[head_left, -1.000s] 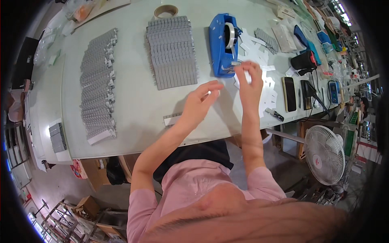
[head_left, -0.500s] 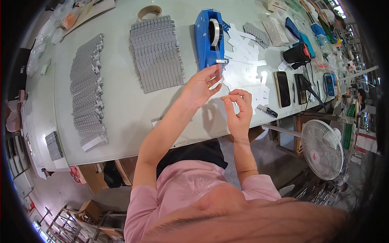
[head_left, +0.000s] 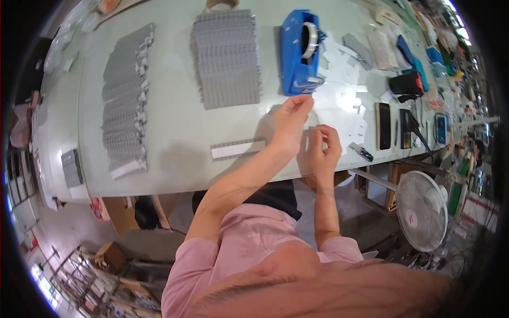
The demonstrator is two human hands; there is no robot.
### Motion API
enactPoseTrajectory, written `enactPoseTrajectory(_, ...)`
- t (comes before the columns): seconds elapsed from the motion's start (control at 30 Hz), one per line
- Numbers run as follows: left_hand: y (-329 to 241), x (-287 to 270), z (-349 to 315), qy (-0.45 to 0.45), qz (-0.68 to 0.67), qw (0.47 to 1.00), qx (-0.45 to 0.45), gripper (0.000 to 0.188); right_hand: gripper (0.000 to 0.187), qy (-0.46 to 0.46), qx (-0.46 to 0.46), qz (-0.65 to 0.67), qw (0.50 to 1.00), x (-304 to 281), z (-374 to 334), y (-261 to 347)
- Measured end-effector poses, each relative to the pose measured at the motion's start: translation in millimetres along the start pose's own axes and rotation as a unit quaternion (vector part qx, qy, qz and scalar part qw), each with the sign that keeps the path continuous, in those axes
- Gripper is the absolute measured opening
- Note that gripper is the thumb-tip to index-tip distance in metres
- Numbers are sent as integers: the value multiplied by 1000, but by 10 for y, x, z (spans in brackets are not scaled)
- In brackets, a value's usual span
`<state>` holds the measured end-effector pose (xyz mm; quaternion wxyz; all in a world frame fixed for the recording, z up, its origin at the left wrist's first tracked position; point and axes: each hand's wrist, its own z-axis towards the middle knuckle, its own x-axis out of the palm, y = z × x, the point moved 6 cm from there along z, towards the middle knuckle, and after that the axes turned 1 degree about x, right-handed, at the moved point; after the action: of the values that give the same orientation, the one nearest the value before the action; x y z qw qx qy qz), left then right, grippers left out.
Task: Assembling and taping small rectangular gray components onto a strip at a factory workbench.
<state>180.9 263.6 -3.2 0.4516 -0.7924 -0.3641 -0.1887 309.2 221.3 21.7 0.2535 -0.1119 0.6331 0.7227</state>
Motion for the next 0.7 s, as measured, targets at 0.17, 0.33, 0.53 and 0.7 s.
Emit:
enactPoseTrajectory(0.17,-416,-640,-687,-38,36,986,159,26,11,127,57,84,987,96,-253,272)
enactPoseTrajectory(0.33,-709,-1608,-1350,-75,137,968,198,14,20,235,13,109,966,431,-482,551)
enactPoseTrajectory(0.53,-899,-1915,-1633,-30,185,977,105,10,7,281,196,231,911,684,-722,358)
enactPoseTrajectory(0.7,-946,-1969,-1565,-34,201,976,78,8,10,323,219,334,858,732,-685,324)
